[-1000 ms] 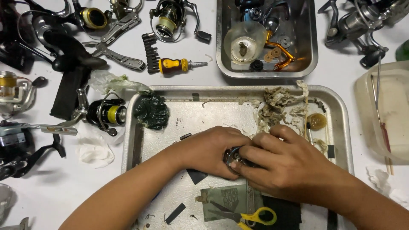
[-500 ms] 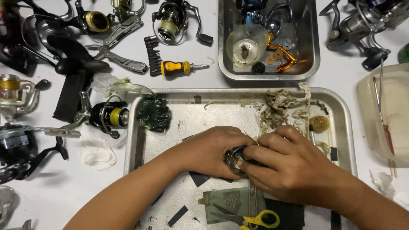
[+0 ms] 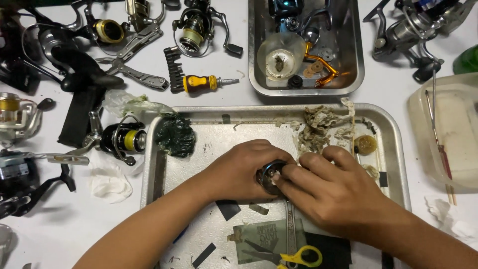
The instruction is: Assembling and maintaining the internal components of a fishing reel spool on a workbench.
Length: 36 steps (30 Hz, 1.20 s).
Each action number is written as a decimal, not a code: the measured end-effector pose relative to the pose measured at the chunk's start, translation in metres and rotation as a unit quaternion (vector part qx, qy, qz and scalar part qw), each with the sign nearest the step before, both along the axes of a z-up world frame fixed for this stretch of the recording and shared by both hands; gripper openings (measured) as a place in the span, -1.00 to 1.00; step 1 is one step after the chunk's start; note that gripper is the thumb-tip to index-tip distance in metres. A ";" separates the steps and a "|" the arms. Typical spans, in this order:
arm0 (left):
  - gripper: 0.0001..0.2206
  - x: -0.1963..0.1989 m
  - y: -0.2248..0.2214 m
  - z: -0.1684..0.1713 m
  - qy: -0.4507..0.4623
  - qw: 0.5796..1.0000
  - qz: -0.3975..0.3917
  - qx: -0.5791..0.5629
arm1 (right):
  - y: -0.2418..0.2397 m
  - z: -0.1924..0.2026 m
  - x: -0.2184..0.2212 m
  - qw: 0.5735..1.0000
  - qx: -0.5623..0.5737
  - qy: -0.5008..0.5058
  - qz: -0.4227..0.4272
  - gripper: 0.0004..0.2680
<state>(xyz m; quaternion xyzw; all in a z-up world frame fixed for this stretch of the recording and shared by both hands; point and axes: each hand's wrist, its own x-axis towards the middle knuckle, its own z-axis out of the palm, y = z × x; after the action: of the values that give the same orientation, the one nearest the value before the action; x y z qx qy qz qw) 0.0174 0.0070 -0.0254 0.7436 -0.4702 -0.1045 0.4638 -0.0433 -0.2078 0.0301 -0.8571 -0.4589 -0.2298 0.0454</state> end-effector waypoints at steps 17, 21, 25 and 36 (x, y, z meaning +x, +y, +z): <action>-0.64 0.004 0.005 0.008 -0.057 0.998 0.013 -0.017 | 0.008 0.001 -0.004 0.997 -0.030 -0.010 -0.066 -0.85; -0.63 0.004 0.007 -0.004 -0.075 0.996 0.043 0.001 | 0.008 -0.015 -0.006 0.994 -0.005 0.104 -0.037 -0.79; -0.52 0.004 0.007 -0.007 -0.065 0.997 0.048 0.012 | 0.005 -0.023 -0.008 0.979 0.046 0.199 -0.026 -0.78; -0.63 0.000 0.001 0.004 -0.056 0.997 0.052 0.005 | -0.006 -0.006 0.003 0.986 0.044 0.158 -0.029 -0.94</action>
<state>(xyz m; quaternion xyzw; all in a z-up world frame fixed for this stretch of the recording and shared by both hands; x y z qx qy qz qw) 0.0170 0.0077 -0.0219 0.7741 -0.4557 -0.0404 0.4375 -0.0400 -0.2140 0.0241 -0.8927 -0.4102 -0.1129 0.1487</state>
